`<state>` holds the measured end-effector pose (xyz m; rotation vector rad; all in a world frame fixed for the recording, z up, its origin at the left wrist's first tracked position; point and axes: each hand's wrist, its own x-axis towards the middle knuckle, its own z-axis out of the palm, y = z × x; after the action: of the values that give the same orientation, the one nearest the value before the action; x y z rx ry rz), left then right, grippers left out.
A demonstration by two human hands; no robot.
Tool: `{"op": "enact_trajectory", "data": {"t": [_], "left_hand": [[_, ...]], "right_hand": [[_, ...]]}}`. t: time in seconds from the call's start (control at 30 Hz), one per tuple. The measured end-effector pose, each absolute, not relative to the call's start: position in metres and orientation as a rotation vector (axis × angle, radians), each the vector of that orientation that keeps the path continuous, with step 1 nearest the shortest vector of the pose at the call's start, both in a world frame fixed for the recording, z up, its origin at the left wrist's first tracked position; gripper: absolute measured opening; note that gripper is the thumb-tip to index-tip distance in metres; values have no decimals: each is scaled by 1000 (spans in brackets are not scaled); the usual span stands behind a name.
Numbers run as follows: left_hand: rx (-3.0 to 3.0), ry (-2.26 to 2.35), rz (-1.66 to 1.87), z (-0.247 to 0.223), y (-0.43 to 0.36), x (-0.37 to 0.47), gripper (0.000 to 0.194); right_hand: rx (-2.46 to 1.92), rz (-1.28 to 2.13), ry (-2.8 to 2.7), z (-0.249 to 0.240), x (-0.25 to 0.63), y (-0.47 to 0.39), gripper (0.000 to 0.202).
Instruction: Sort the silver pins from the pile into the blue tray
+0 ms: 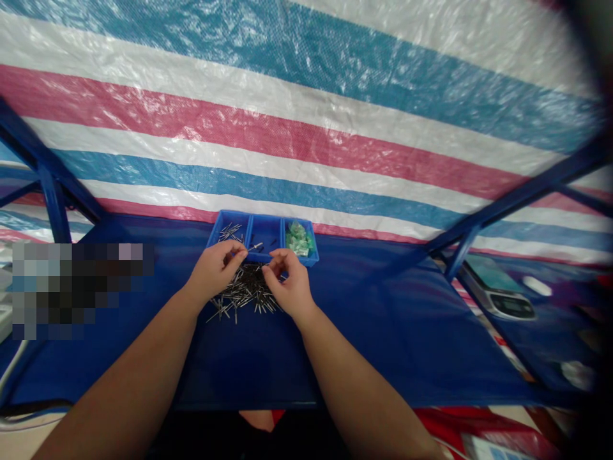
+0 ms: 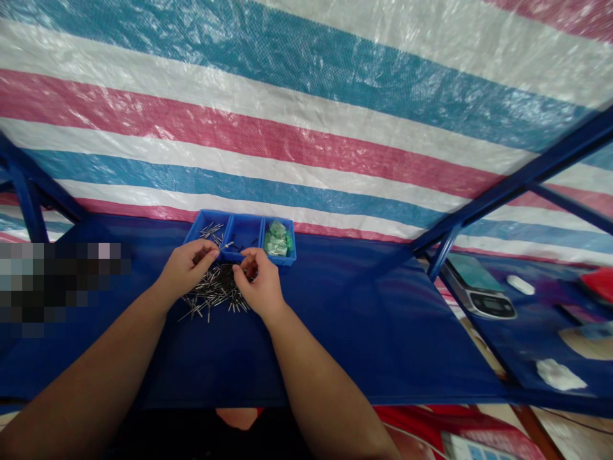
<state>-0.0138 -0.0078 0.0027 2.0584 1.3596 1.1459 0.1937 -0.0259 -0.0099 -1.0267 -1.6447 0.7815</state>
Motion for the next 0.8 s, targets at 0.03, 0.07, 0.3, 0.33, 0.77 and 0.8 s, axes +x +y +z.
{"op": "enact_trajectory", "data": {"t": [0.03, 0.07, 0.3, 0.33, 0.77, 0.8], "left_hand": [[2010, 1416, 1207, 2, -7, -15, 24], [1960, 1476, 1264, 1, -6, -17, 25], [1873, 1800, 1281, -8, 1, -26, 29], [1885, 1801, 1266, -8, 2, -27, 29], [1906, 1513, 1274, -3, -3, -21, 27], [1929, 1431, 1239, 0, -5, -20, 26]], "right_hand": [[-1010, 726, -1762, -5, 196, -28, 25], [-968, 690, -1899, 0, 197, -29, 21], [-795, 522, -2576, 7, 197, -33, 20], [-810, 504, -2603, 5, 196, -33, 20], [-872, 648, -2338, 5, 196, -32, 7], [-883, 699, -2258, 5, 197, -31, 6]]}}
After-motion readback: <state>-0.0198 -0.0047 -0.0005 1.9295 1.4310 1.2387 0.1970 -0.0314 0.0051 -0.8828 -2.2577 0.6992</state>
